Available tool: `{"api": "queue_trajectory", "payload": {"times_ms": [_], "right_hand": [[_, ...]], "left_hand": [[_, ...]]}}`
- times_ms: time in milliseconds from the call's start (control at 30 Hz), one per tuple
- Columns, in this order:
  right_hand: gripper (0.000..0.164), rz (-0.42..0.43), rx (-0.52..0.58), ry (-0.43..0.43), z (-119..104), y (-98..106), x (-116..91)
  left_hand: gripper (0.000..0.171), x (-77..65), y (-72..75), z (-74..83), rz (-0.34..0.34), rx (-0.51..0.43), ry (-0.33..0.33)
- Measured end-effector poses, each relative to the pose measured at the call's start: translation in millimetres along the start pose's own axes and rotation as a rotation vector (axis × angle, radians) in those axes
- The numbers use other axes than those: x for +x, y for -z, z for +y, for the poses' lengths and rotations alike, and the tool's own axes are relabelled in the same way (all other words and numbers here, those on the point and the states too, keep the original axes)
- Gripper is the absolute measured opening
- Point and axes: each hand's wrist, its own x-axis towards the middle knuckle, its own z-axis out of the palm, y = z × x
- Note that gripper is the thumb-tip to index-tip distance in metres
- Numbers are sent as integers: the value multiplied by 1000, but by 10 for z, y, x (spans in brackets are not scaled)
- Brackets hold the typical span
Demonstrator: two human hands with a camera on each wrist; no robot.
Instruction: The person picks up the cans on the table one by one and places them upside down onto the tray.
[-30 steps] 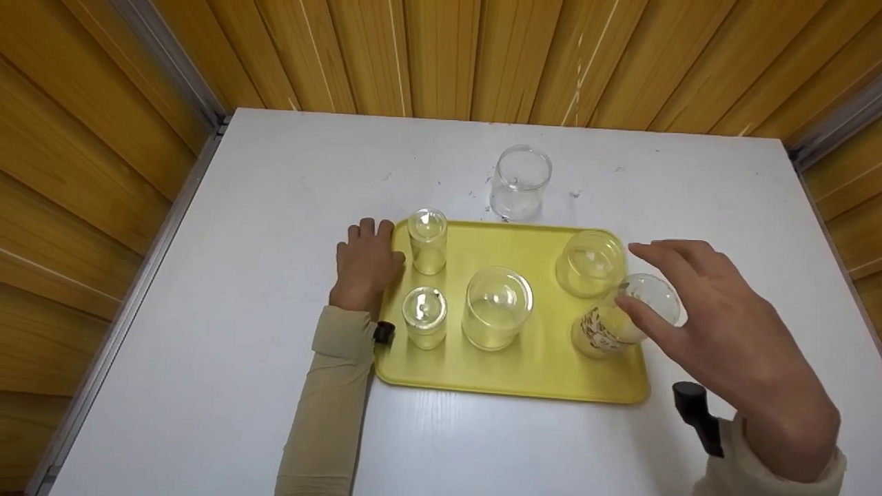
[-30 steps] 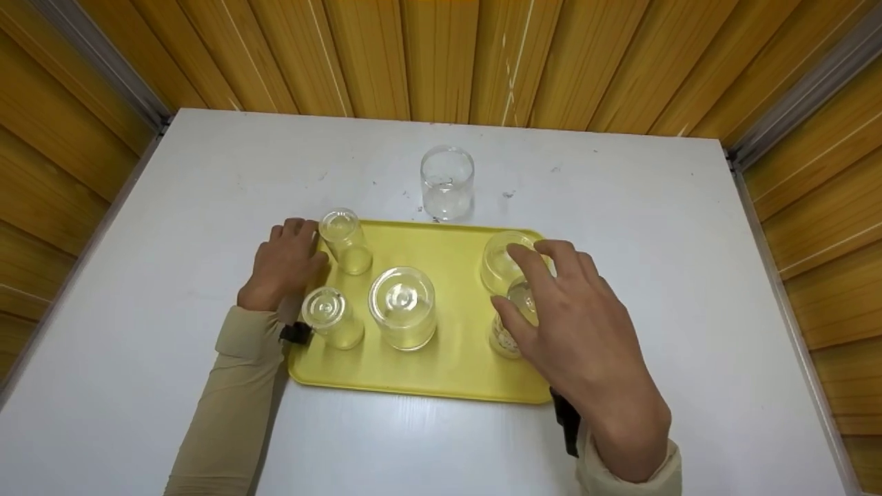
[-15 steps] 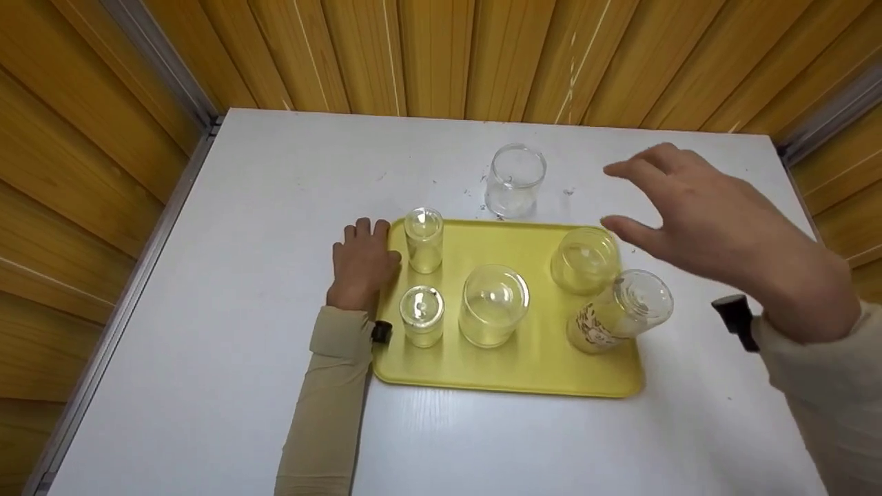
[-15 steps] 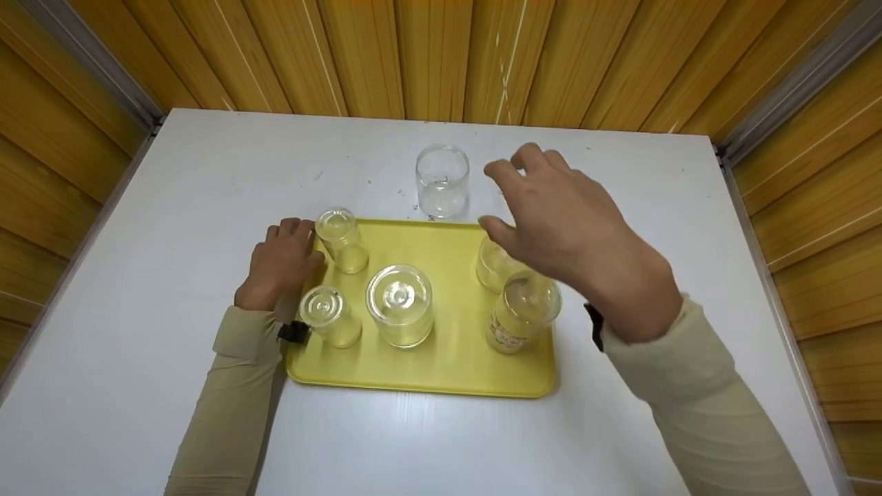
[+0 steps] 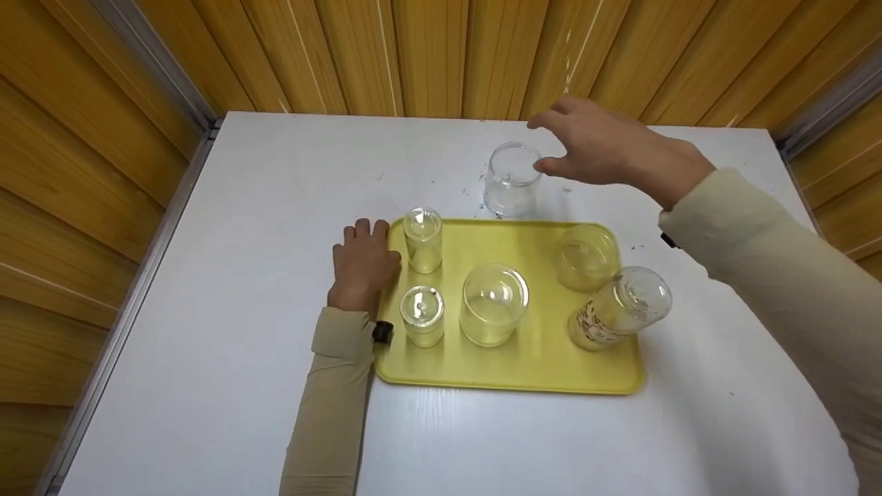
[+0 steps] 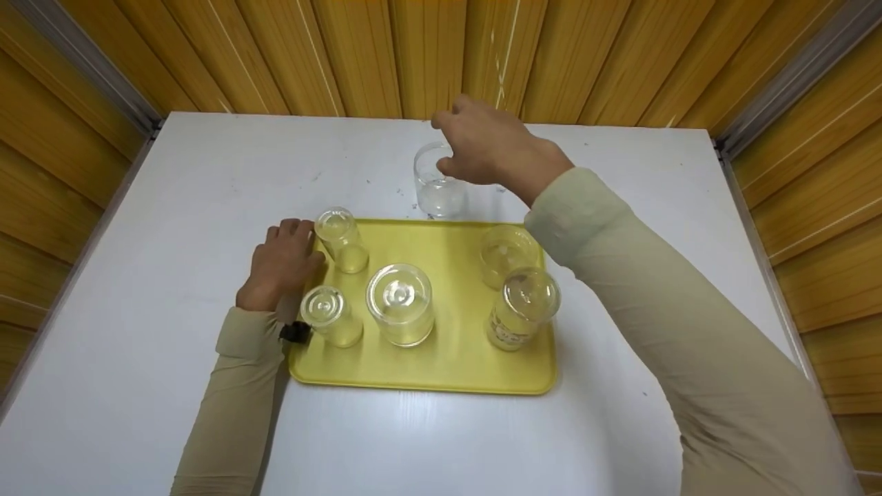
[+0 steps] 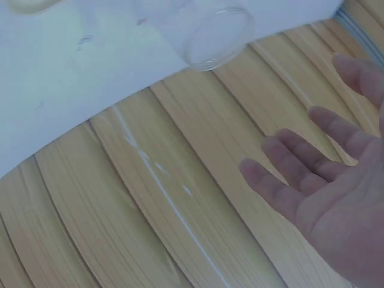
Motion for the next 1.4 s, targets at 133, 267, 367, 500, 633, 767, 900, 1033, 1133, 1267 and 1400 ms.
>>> {"api": "queue_trajectory", "payload": {"times_ms": [133,267,367,500,633,767,900,1033,1133,1267,1400], "right_hand": [[65,-35,-13,-35,25,-33,186],[69,-58,-27,-50,26,-113,351],[71,-69,-43,-43,38,-190,447],[73,-72,-38,-44,90,-268,524],[76,-82,-19,-63,143,-318,582],[80,-123,-15,-78,175,-369,646],[85,-172,-22,-87,192,-419,700],[88,-204,-28,-97,188,-449,730],[89,-221,-30,-110,190,-464,755],[92,-241,-32,-140,188,-488,803],[96,-277,-35,-174,161,-519,827]], "left_hand": [[55,-14,-7,25,-19,-8,-6],[54,-22,2,19,-13,3,3],[54,-26,10,17,-8,6,8],[53,-29,11,26,-3,7,5],[53,-29,7,28,4,8,7],[52,-33,3,21,11,16,13],[52,-40,7,31,12,16,12],[52,-42,7,43,11,11,7],[52,-34,4,46,11,12,6],[52,-24,-3,42,6,13,9],[53,-31,-9,38,2,17,6]]}}
